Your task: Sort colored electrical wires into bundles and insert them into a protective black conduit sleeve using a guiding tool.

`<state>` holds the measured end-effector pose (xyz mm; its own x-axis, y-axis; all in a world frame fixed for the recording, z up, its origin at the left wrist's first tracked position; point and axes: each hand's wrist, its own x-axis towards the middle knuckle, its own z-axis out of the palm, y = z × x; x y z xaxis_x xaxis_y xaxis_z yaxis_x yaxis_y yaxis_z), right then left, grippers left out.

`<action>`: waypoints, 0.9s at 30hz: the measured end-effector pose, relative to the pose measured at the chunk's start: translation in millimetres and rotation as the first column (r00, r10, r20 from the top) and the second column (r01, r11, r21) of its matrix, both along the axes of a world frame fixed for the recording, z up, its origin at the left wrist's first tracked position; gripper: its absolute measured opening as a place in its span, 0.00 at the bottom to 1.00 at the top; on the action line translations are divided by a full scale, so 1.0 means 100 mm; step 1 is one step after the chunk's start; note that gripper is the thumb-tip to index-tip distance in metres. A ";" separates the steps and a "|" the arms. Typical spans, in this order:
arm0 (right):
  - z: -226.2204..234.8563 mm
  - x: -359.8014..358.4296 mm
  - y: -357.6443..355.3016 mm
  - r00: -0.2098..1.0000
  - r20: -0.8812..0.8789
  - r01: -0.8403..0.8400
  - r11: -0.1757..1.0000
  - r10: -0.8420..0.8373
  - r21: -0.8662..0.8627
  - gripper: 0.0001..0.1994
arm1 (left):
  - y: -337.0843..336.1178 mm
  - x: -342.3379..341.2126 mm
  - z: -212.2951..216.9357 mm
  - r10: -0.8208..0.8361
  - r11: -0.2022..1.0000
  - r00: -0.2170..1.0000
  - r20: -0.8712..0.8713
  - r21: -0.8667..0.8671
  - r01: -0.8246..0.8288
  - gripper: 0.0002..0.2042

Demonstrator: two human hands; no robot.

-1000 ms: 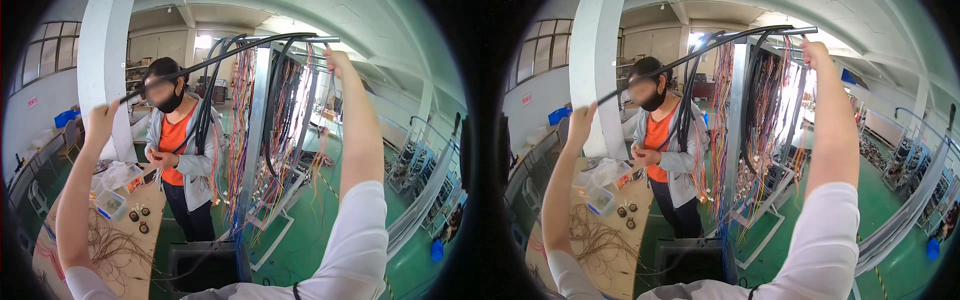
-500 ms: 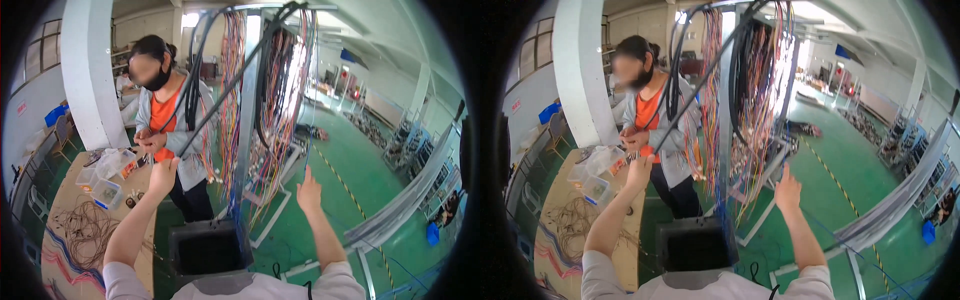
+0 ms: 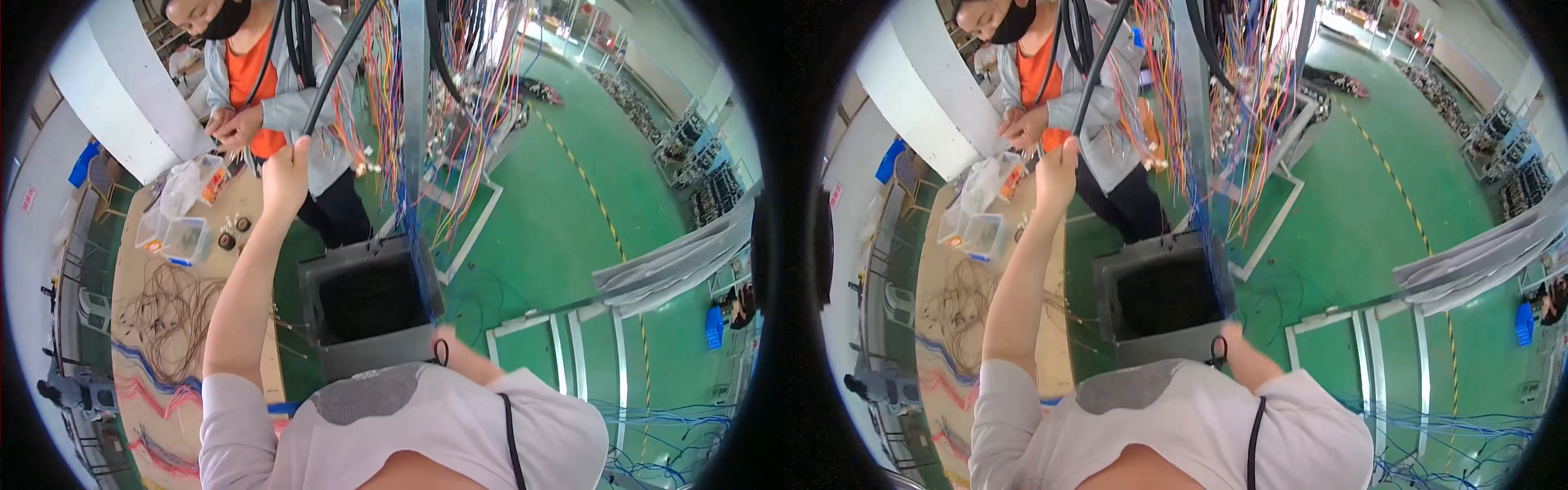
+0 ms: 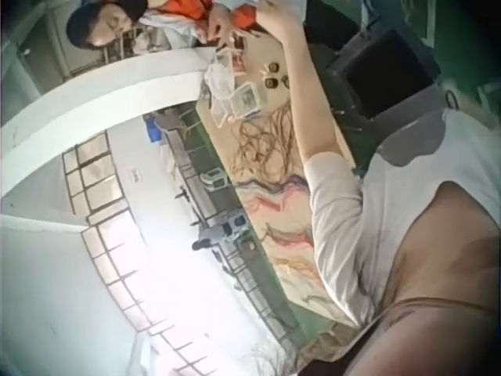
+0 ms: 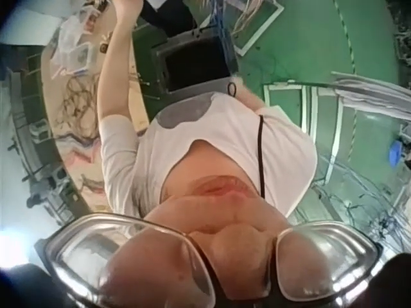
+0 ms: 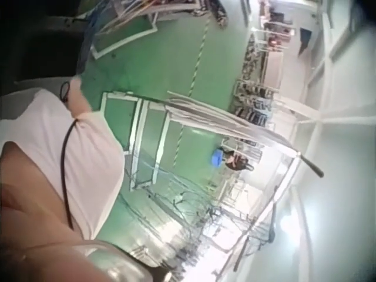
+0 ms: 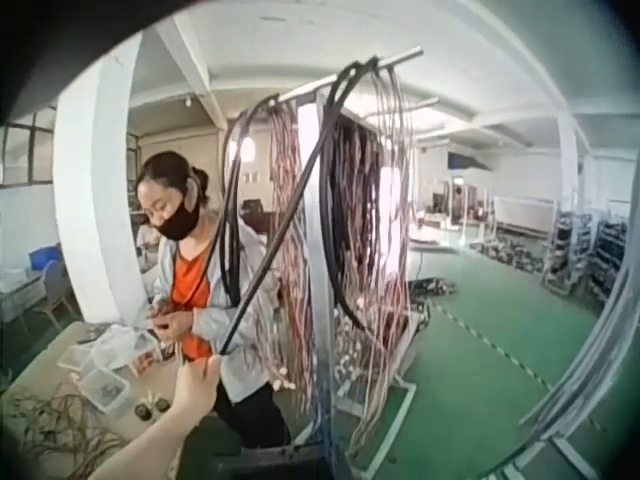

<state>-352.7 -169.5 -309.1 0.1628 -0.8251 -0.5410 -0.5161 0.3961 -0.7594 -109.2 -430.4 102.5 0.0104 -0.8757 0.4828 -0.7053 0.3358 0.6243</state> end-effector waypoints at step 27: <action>0.10 0.42 -0.28 0.320 -0.120 -0.911 0.340 0.940 0.233 0.19 | 3.10 1.15 -2.32 0.286 0.665 0.958 -0.001 0.720 -0.198 0.11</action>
